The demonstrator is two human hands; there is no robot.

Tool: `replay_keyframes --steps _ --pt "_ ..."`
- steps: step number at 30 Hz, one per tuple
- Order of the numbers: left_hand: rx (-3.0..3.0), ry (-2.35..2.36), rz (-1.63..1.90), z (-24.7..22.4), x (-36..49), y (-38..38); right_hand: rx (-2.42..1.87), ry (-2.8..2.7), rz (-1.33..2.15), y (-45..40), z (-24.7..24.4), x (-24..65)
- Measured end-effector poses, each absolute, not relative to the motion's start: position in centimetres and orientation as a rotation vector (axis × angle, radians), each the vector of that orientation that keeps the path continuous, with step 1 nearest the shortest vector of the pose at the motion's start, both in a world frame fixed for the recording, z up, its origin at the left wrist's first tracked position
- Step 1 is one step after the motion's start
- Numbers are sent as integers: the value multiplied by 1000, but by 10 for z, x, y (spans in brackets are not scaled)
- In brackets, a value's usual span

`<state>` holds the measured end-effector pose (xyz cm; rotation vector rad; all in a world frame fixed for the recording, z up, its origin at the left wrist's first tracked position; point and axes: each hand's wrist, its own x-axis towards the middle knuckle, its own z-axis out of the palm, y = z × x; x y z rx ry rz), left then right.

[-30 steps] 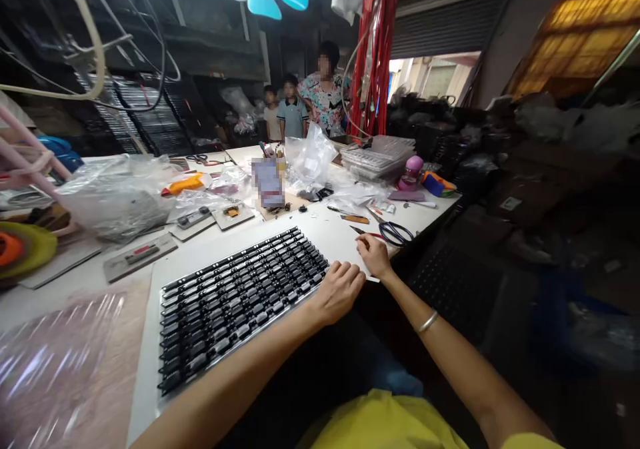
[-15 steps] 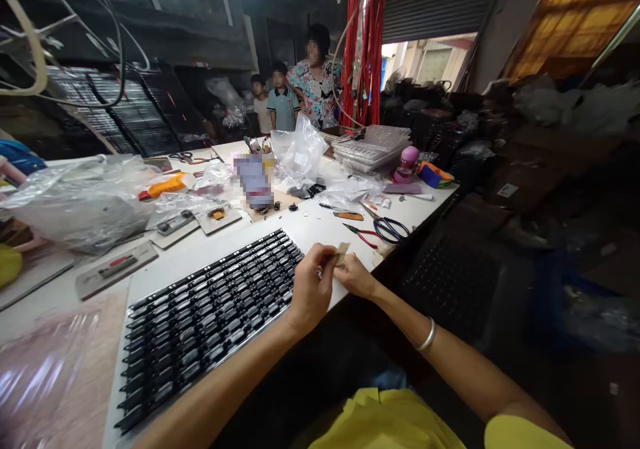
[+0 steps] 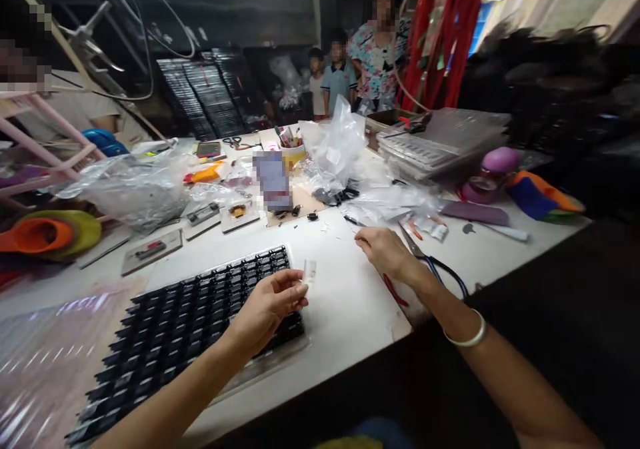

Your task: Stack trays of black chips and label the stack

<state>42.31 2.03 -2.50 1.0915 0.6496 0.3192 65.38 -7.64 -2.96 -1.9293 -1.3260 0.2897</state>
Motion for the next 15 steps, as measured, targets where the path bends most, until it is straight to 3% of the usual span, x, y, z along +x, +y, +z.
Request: replay_keyframes --steps 10,15 --pt "1378 724 245 -33 438 24 -1272 -1179 1093 -60 -48 616" --pt "1487 711 204 -31 440 20 -1238 -1147 1152 -56 -48 607"
